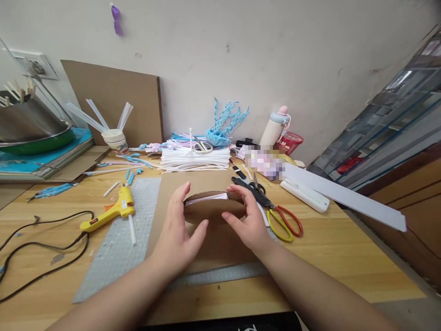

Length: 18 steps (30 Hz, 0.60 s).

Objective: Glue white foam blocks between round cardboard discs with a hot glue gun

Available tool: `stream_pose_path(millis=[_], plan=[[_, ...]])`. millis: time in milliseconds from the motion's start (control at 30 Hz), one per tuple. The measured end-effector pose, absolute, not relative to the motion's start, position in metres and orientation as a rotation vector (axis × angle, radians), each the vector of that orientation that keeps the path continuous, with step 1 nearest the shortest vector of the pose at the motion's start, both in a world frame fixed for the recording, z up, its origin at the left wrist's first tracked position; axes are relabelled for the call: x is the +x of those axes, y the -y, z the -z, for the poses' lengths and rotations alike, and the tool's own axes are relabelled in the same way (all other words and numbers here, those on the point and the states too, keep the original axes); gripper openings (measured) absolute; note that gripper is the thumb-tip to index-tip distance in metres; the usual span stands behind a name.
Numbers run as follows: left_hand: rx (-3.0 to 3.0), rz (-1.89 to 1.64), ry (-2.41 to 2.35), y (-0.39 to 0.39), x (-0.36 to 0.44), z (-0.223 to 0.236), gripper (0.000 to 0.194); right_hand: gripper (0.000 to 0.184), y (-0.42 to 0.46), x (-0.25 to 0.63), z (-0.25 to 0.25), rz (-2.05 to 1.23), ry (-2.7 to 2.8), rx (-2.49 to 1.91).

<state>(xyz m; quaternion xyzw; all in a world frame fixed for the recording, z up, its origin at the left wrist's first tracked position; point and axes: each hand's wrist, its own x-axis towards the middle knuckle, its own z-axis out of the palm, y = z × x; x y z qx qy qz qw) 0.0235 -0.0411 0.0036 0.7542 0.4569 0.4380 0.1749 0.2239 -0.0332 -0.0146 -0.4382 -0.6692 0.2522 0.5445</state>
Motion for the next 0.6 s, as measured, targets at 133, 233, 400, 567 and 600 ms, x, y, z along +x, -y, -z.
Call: stream_pose_path(millis=[133,233,400,567,600], plan=[[2.466,-1.197,-1.212,0.047,0.024,-0.010,0.074,0.058,0.043,0.221,0.010,-0.414,1.774,-0.970],[2.553,-1.158,-1.197,0.048,0.025,-0.011,0.072,0.058,0.048,0.219,0.007,-0.370,1.851,-0.913],[2.671,-1.171,-1.171,0.049,0.025,-0.012,0.069,0.059,0.053,0.217,0.008,-0.433,1.864,-0.852],[2.797,-1.143,-1.085,0.052,0.022,-0.015,0.065,0.058,0.059,0.215,0.009,-0.515,1.841,-0.882],[2.789,-1.145,-1.087,0.052,0.021,-0.016,0.065,0.055,0.060,0.215,0.008,-0.510,1.845,-0.905]])
